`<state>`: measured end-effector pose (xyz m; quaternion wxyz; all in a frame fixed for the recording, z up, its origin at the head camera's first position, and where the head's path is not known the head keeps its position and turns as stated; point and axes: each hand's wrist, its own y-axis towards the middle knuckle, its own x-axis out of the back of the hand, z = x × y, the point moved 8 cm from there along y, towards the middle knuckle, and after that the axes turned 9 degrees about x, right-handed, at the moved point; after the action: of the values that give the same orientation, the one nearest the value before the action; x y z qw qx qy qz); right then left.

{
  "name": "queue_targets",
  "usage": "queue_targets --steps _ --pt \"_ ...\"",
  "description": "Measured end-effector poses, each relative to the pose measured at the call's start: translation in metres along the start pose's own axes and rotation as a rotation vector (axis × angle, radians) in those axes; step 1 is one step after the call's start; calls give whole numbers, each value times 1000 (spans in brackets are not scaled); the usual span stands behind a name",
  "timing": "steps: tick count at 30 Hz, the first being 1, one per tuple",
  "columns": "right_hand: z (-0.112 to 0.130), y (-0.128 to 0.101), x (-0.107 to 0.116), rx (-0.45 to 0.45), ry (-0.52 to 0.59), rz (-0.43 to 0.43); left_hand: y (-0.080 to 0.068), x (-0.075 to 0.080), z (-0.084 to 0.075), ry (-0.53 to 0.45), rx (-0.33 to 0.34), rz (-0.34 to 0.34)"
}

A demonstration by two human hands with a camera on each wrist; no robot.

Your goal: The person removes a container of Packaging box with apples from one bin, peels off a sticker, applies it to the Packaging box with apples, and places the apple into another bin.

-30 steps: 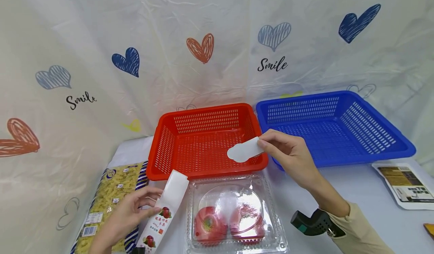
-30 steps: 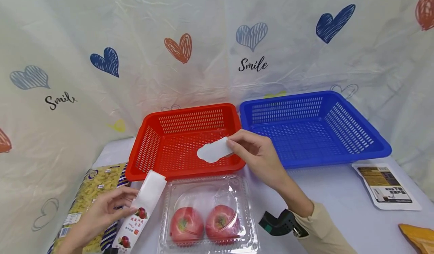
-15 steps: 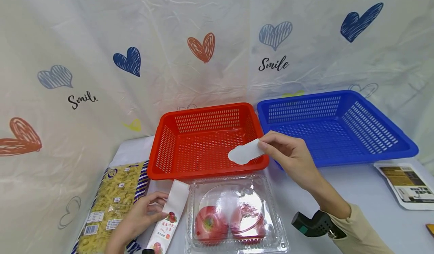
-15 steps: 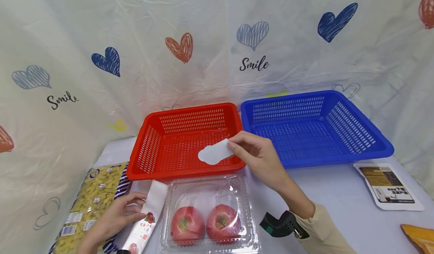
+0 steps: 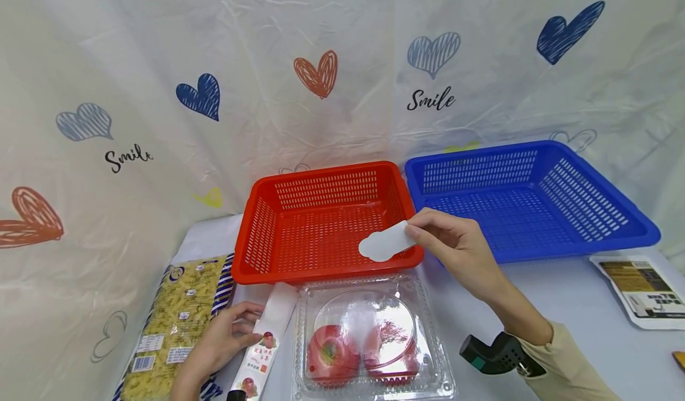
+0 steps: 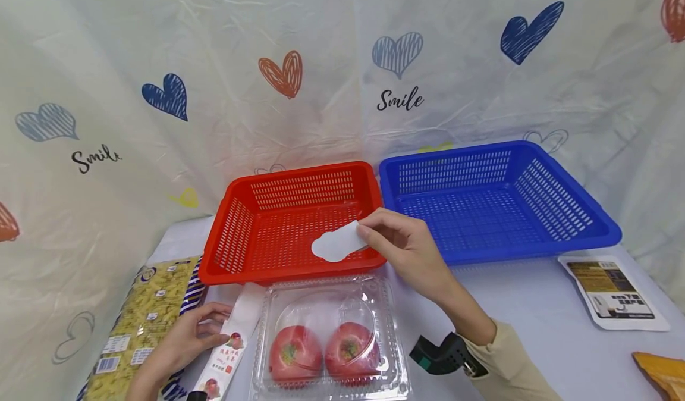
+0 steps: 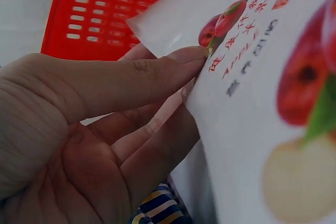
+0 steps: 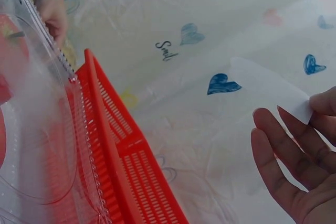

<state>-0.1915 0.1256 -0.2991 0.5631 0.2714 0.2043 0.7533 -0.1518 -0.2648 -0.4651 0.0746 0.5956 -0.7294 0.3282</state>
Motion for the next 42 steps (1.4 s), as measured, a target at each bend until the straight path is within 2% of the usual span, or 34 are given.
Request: queue_targets --steps 5,12,17,28,31,34,37,39,42 --pt "0 0 0 -2 -15 6 1 -3 0 10 -3 30" --pt "0 0 -2 13 30 17 4 0 -1 94 17 -44" --pt "0 0 -2 18 25 18 3 0 -1 117 50 -60" --pt "2 1 -3 20 31 23 1 1 -6 168 49 -160" --pt "2 1 -4 17 23 26 -3 2 -11 218 43 -180" --pt "2 0 -5 14 12 30 -9 3 -18 304 66 -198" --pt "3 -1 -7 19 14 36 -17 3 -30 348 74 -193" --pt "5 -1 -9 23 18 47 -26 4 -44 348 59 -199" --pt "8 -1 -14 34 15 57 -45 7 -79 306 -22 -247"
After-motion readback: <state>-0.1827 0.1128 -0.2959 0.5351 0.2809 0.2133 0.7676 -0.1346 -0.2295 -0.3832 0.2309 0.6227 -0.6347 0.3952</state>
